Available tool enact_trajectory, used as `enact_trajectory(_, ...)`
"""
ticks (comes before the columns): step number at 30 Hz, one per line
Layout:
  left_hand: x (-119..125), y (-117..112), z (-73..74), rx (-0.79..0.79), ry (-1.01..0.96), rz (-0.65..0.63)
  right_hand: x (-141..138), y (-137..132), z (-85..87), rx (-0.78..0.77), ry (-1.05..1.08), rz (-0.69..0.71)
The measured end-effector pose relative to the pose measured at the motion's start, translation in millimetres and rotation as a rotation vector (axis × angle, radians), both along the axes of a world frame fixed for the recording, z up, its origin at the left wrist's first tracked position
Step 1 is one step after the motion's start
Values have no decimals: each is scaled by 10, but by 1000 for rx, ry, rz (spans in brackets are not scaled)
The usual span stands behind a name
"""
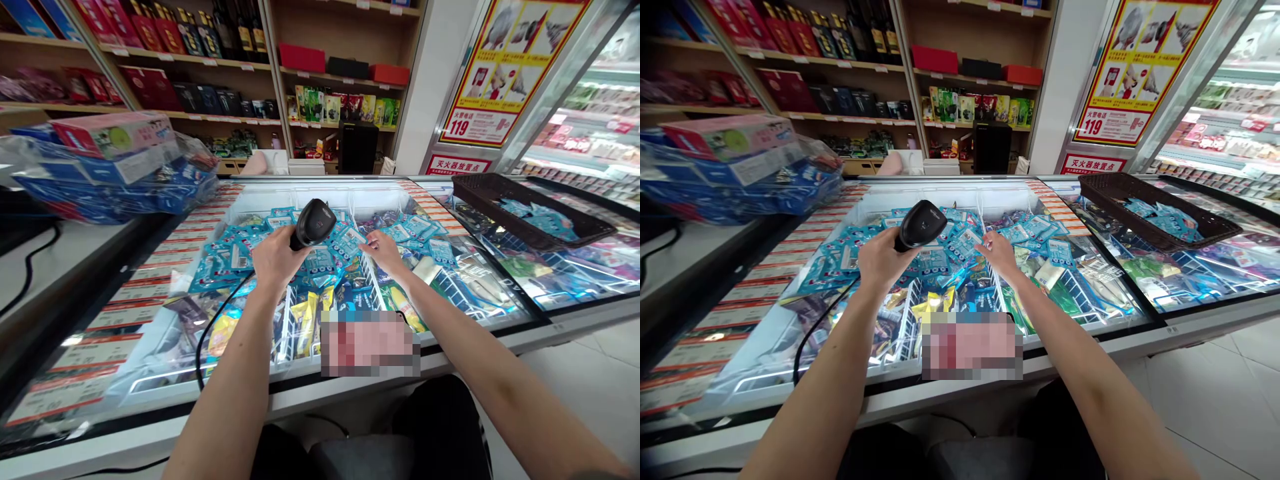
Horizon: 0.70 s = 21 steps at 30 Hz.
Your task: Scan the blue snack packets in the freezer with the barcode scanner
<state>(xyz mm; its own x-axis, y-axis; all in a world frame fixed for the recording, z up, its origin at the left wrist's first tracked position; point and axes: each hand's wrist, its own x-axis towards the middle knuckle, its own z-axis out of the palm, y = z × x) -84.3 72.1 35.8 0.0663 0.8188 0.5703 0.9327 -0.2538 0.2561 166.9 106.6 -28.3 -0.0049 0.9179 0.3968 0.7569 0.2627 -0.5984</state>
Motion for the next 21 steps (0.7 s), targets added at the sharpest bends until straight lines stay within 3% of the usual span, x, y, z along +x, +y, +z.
enact_trajectory(7, 49, -13, -1, -25, 45, -19, 133, -10, -112, 61, 194, 2)
enact_trajectory(14, 45, 0, -6, -14, 54, -14, 169, 41, -111, -11, 276, -3)
enact_trajectory(21, 65, -1, -24, -16, 84, -8, 409, 114, -139, 123, 167, -260)
